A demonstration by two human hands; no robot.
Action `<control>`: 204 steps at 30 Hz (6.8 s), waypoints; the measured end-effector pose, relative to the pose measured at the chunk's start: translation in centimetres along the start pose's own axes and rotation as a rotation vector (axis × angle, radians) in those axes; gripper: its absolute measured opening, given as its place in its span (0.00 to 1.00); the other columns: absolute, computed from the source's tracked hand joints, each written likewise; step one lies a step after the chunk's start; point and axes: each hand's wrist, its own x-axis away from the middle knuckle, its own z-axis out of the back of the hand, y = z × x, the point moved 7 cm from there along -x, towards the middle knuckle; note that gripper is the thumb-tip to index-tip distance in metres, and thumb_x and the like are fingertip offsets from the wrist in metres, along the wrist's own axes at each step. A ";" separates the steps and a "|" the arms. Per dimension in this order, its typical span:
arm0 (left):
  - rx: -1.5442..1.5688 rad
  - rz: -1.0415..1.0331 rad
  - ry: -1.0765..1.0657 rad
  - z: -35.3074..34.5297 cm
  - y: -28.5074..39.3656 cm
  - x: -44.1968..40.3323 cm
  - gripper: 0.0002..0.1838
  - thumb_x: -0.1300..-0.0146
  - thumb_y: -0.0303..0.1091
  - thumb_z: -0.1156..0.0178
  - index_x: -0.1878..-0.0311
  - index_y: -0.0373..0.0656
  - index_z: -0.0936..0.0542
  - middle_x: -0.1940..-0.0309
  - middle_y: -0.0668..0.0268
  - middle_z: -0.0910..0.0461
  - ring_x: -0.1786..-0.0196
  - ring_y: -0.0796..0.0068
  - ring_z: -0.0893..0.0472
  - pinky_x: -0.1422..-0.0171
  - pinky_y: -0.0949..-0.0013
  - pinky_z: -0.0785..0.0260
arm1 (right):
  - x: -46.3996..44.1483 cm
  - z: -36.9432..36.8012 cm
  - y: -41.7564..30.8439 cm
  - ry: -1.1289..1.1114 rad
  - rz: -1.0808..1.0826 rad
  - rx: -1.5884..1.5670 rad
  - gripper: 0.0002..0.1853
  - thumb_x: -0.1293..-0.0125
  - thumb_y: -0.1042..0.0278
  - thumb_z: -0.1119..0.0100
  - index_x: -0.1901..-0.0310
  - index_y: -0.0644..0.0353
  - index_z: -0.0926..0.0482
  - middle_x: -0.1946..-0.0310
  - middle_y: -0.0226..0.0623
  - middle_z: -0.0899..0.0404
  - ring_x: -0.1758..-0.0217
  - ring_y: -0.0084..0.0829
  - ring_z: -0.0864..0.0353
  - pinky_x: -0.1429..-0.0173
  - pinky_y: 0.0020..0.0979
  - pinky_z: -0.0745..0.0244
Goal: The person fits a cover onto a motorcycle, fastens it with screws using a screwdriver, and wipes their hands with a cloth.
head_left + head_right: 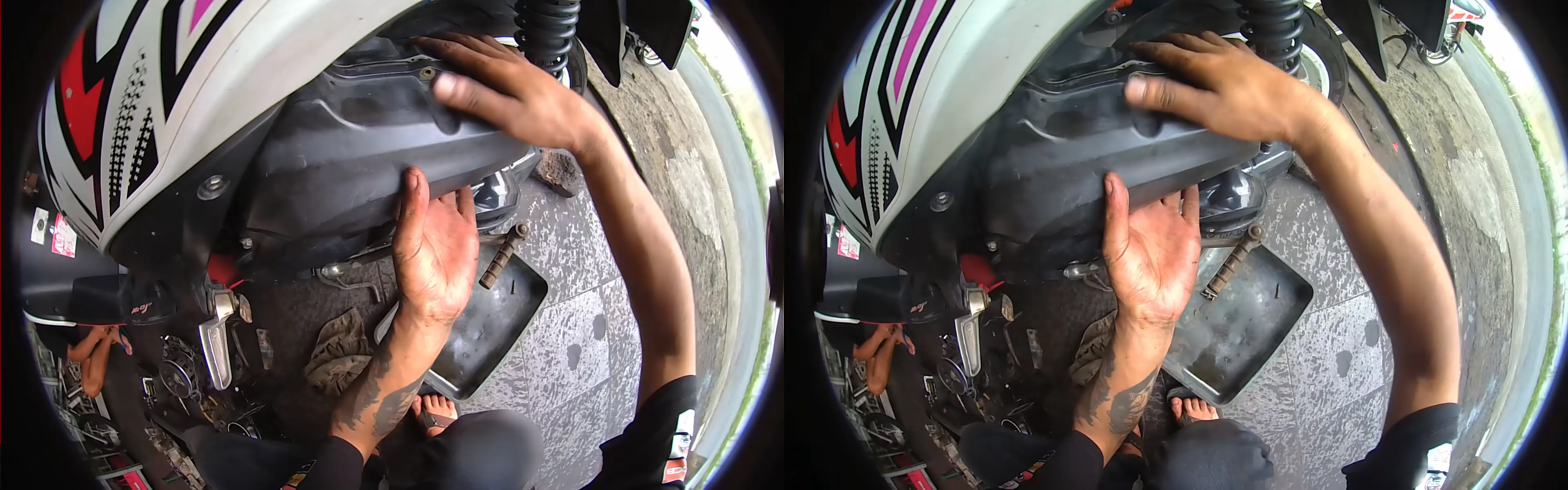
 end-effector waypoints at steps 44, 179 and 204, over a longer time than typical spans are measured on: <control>-0.252 0.069 -0.056 -1.4 -0.4 -0.7 0.46 0.37 0.66 0.40 0.23 0.52 0.45 0.26 0.72 0.45 0.25 0.76 0.46 0.21 0.60 0.56 | 1.4 1.4 -2.0 0.659 -0.131 -0.030 0.26 0.22 0.58 0.60 0.55 0.78 0.20 0.53 0.74 0.24 0.40 0.69 0.29 0.34 0.52 0.35; -2.861 -0.555 -0.814 -10.8 0.8 -5.3 0.63 0.69 0.61 0.20 0.30 0.36 0.36 0.41 0.46 0.32 0.36 0.46 0.34 0.32 0.47 0.40 | 8.0 -4.0 3.1 1.049 -0.634 -0.525 0.22 0.31 0.57 0.44 0.44 0.67 0.23 0.48 0.53 0.21 0.43 0.54 0.22 0.38 0.43 0.28; -2.798 -0.633 -0.916 -12.5 0.3 -4.2 0.58 0.61 0.60 0.23 0.35 0.26 0.34 0.42 0.48 0.32 0.38 0.45 0.32 0.33 0.46 0.41 | 5.1 -1.3 0.4 0.083 -0.068 0.454 0.60 0.59 0.54 0.21 0.29 0.75 0.46 0.30 0.63 0.41 0.24 0.55 0.43 0.21 0.45 0.46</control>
